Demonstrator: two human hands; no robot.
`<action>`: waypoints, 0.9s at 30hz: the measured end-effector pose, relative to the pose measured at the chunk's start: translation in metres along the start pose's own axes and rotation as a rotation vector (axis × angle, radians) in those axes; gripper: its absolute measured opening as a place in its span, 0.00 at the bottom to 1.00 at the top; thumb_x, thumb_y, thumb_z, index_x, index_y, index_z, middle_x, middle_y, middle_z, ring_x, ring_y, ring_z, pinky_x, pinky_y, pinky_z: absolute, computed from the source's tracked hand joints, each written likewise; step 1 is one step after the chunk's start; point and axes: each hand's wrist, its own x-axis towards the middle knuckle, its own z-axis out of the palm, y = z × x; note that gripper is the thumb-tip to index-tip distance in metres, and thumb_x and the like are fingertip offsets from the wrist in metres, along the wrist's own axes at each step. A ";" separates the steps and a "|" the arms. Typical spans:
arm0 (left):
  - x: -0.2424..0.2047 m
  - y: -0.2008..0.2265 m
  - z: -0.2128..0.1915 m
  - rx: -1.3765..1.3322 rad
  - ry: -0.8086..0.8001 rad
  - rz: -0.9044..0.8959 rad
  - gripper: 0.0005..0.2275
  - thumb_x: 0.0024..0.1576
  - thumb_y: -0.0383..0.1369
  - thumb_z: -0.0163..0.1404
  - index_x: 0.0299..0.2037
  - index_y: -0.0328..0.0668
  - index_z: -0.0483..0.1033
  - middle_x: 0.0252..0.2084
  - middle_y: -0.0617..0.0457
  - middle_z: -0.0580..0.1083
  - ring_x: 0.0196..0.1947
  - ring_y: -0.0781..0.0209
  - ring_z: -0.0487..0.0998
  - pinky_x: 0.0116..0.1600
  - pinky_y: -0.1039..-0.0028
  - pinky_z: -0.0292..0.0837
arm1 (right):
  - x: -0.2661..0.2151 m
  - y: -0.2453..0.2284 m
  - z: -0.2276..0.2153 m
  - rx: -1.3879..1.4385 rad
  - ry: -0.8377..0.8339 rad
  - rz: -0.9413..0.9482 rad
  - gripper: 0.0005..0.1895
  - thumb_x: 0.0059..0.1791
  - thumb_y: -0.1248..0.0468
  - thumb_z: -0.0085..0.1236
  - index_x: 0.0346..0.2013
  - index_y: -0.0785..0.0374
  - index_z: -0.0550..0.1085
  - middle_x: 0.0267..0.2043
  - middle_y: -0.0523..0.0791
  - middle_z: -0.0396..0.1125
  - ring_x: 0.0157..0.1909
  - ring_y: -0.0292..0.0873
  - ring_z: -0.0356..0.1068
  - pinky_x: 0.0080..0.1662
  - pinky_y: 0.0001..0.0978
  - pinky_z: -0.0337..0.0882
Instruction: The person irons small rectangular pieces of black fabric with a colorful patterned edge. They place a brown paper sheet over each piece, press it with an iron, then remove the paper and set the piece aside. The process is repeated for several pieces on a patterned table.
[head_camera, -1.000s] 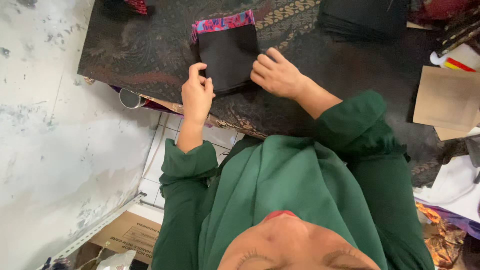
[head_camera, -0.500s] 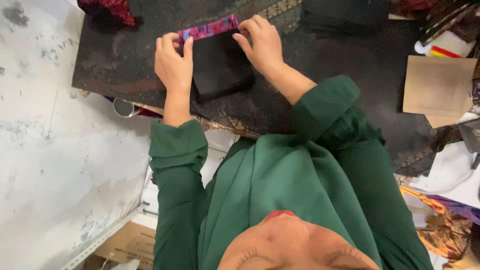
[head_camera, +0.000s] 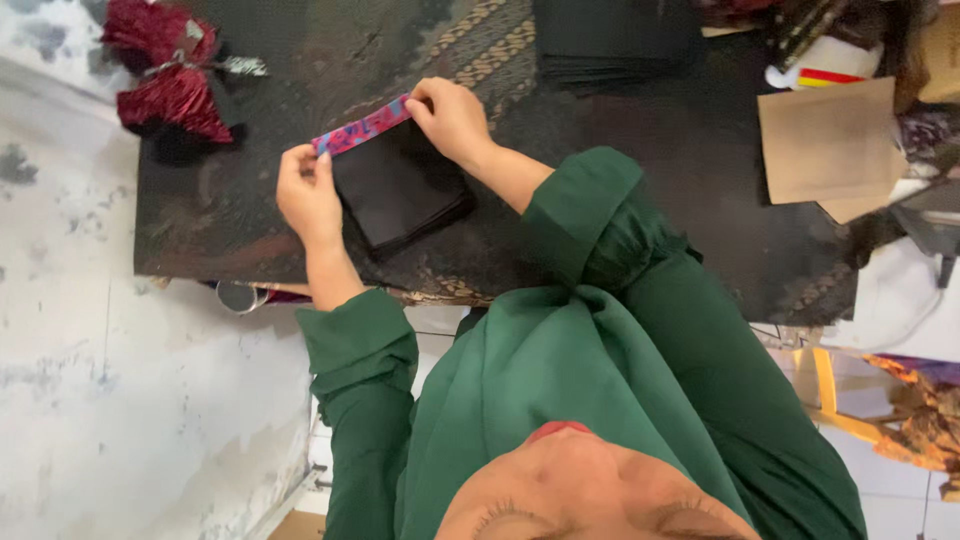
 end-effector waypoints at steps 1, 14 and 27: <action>0.000 -0.001 0.000 -0.006 -0.014 -0.026 0.08 0.58 0.29 0.60 0.44 0.39 0.78 0.31 0.55 0.75 0.28 0.64 0.75 0.38 0.71 0.72 | 0.001 0.000 -0.001 -0.039 0.012 -0.011 0.08 0.49 0.57 0.62 0.34 0.58 0.77 0.33 0.45 0.73 0.37 0.51 0.73 0.39 0.46 0.71; -0.055 0.191 -0.016 -0.013 -0.009 0.727 0.07 0.70 0.26 0.56 0.56 0.35 0.77 0.57 0.46 0.73 0.59 0.47 0.74 0.65 0.62 0.69 | -0.122 0.033 -0.226 -0.355 0.191 -0.195 0.10 0.49 0.60 0.67 0.37 0.61 0.74 0.38 0.46 0.70 0.44 0.54 0.71 0.45 0.48 0.70; -0.046 0.225 0.339 0.119 -0.392 0.779 0.04 0.58 0.35 0.61 0.35 0.47 0.84 0.41 0.49 0.77 0.43 0.44 0.75 0.47 0.56 0.72 | -0.342 0.118 -0.348 -0.808 0.441 0.117 0.13 0.47 0.63 0.65 0.45 0.58 0.75 0.54 0.46 0.68 0.60 0.52 0.65 0.59 0.49 0.61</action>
